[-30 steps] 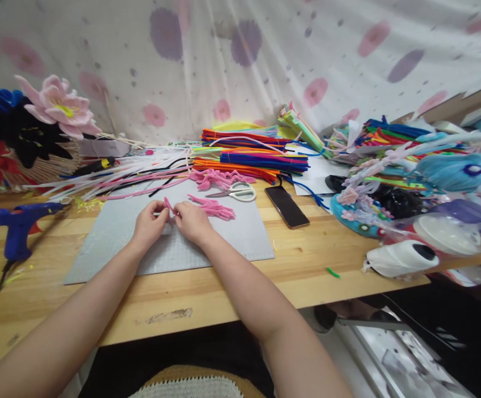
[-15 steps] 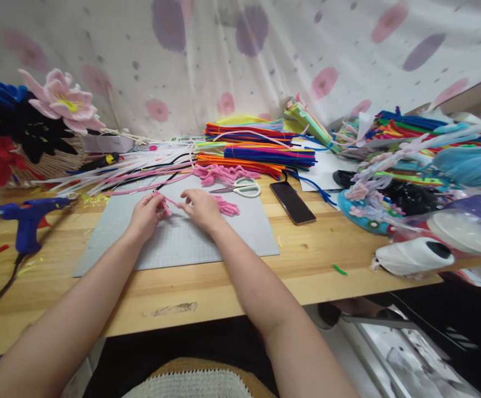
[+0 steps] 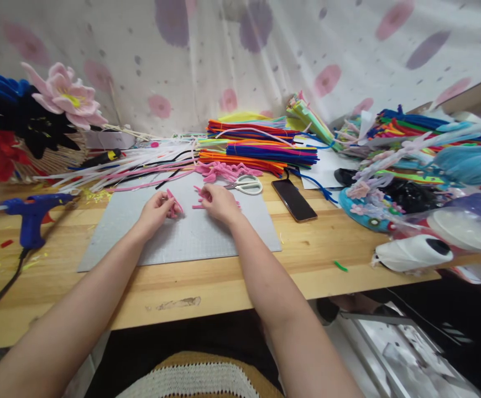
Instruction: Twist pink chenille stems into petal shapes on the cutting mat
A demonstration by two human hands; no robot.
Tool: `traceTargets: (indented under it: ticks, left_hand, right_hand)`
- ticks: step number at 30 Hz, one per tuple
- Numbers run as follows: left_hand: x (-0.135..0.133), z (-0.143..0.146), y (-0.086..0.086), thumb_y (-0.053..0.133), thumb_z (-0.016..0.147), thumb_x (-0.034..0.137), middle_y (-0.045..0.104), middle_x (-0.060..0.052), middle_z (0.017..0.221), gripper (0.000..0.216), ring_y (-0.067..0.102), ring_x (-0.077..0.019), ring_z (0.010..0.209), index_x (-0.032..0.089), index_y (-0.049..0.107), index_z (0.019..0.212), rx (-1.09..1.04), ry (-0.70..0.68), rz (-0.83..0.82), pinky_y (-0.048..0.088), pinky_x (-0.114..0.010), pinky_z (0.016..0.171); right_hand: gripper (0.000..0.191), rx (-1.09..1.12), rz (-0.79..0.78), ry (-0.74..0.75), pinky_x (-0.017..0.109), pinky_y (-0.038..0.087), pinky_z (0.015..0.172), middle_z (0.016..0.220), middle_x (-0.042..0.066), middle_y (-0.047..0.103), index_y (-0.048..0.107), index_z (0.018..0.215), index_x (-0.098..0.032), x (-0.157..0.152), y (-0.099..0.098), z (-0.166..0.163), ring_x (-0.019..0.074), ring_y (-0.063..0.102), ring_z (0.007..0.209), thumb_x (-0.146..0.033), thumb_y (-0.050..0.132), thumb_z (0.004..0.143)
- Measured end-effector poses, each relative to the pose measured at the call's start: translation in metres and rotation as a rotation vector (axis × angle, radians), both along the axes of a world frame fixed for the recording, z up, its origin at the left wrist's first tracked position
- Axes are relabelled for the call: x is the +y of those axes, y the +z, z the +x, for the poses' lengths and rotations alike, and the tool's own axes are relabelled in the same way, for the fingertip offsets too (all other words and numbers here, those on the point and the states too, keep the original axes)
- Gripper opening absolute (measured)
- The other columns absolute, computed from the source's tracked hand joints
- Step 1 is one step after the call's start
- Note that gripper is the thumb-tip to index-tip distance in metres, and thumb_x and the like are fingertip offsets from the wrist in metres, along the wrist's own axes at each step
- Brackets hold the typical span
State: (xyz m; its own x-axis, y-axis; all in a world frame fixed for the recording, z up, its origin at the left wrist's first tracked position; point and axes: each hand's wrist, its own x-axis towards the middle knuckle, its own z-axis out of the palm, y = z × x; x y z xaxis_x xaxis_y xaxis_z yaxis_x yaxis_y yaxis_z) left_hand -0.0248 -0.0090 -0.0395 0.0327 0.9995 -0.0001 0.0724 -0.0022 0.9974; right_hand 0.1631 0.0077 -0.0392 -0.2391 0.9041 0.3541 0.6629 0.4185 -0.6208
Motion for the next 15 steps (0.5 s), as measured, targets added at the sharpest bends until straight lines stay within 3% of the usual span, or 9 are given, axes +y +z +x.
traceTargets:
  ticks: [6, 11, 15]
  left_hand:
    - [0.002, -0.003, -0.005, 0.056, 0.073, 0.03, 0.047, 0.006, 0.046, 0.016, 0.044, -0.0076, 0.041, 0.018, 0.047, 0.068, 0.083, 0.004, 0.042, 0.035, -0.019, 0.044]
    - [0.003, -0.005, -0.007, 0.06, 0.069, 0.03, 0.054, 0.003, 0.057, 0.016, 0.051, -0.0086, 0.052, 0.017, 0.051, 0.068, 0.067, 0.029, 0.079, 0.042, -0.021, 0.054]
    - [-0.003, 0.001, -0.001, 0.059, 0.07, 0.03, 0.056, 0.003, 0.058, 0.017, 0.051, -0.0086, 0.048, 0.017, 0.048, 0.072, 0.012, 0.014, -0.004, 0.042, -0.021, 0.048]
  right_hand:
    - [0.031, 0.779, -0.3, 0.105, 0.025, 0.047, 0.064, 0.076, -0.002, 0.054, 0.054, 0.096, -0.02, -0.001, -0.001, -0.02, 0.0093, 0.053, 0.068, -0.026, 0.06, 0.066]
    - [0.032, 0.955, -0.434, 0.136, 0.023, 0.05, 0.058, 0.07, -0.004, 0.05, 0.055, 0.088, -0.02, -0.009, -0.005, -0.034, 0.007, 0.052, 0.062, -0.03, 0.067, 0.06]
    - [0.032, 0.979, -0.436, 0.11, 0.023, 0.051, 0.054, 0.068, -0.005, 0.05, 0.054, 0.085, -0.019, -0.008, -0.009, -0.039, 0.0069, 0.053, 0.058, -0.031, 0.068, 0.059]
